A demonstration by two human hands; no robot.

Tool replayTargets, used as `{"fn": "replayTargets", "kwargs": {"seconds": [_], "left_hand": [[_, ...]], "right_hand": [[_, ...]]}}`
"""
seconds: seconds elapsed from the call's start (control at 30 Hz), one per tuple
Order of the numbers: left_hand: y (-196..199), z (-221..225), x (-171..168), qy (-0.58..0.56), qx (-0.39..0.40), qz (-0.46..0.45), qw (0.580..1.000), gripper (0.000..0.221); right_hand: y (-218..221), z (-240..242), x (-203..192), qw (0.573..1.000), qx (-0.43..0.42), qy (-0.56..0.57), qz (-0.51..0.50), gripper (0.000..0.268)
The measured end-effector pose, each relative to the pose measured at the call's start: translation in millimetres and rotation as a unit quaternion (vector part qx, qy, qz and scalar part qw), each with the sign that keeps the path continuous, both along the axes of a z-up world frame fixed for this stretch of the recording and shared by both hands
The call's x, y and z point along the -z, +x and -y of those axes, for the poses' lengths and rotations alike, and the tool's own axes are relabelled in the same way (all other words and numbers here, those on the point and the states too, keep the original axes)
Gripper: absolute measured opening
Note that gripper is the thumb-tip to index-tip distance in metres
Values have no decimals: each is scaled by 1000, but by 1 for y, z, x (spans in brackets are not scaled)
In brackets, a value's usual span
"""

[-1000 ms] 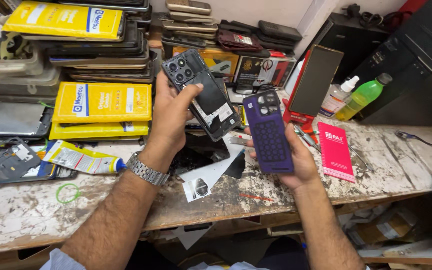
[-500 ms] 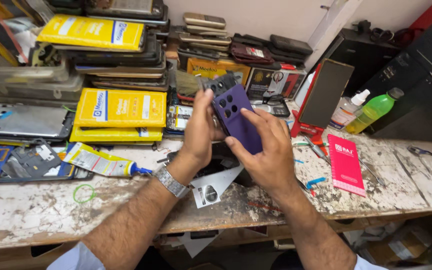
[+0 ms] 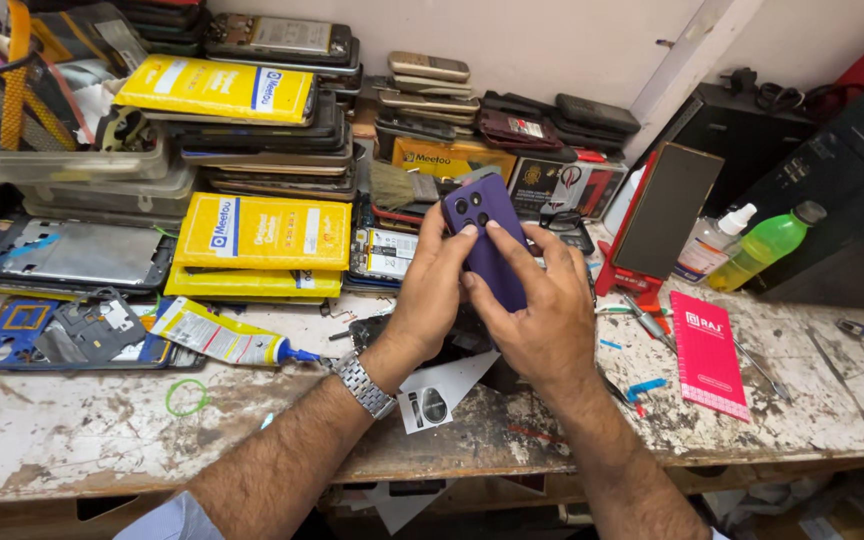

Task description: The person repairs a smartphone by first using a screwdriver to remove screws from the back of the device. They then apply adhesive from a tube along the edges of the phone's frame. Finally, they attach a purple back cover to the phone, pressing it into place to complete the assembly.

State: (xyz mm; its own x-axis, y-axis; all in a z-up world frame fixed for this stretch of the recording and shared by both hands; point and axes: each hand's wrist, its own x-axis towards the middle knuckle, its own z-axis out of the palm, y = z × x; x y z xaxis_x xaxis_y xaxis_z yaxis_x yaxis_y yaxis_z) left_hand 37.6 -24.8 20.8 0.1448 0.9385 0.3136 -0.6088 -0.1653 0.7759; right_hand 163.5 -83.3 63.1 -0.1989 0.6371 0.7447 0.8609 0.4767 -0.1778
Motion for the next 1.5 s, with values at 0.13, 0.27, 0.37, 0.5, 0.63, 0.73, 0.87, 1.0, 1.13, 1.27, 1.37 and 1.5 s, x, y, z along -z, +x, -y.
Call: {"fn": "replayTargets", "kwargs": {"seconds": [0.13,0.27,0.37,0.5,0.63,0.73,0.87,1.0,1.13,1.27,1.37,1.5], "left_hand": [[2,-1,4,34,-11,-9,999,42],[1,-3,6,27,-21,-23,999,39],[2,-5,8,1,-26,-24,999,38],[2,-3,5,3,-34,-24,999,37],[0,2,-5,-25,-25,-11,999,36],[0,6,-4,41,-33,-20,998,34],[1,11,-1,67,-67,-101,990,32],[-2,13,-1,88,-91,-137,982,32],[-3,12,1,81,-91,-145,982,33],[-1,12,0,91,-69,-144,983,34],[0,14,-2,89,-21,-121,988,34],[1,12,-1,78,-1,-116,990,34]], "right_hand": [[-1,2,3,1000,10,7,6,56],[-1,0,6,1000,11,-6,0,57],[-1,0,11,1000,2,-7,-9,58],[0,1,16,1000,-5,-3,-13,59],[5,-2,16,993,-48,-27,-109,55],[20,-27,12,924,-155,-125,-326,44],[37,-73,8,767,-312,-248,-503,26],[34,-81,21,640,-385,-305,-590,24],[32,-85,29,604,-406,-304,-615,16],[37,-86,32,600,-407,-305,-617,19],[39,-86,36,599,-409,-290,-625,19],[39,-84,37,597,-397,-286,-636,19]]}}
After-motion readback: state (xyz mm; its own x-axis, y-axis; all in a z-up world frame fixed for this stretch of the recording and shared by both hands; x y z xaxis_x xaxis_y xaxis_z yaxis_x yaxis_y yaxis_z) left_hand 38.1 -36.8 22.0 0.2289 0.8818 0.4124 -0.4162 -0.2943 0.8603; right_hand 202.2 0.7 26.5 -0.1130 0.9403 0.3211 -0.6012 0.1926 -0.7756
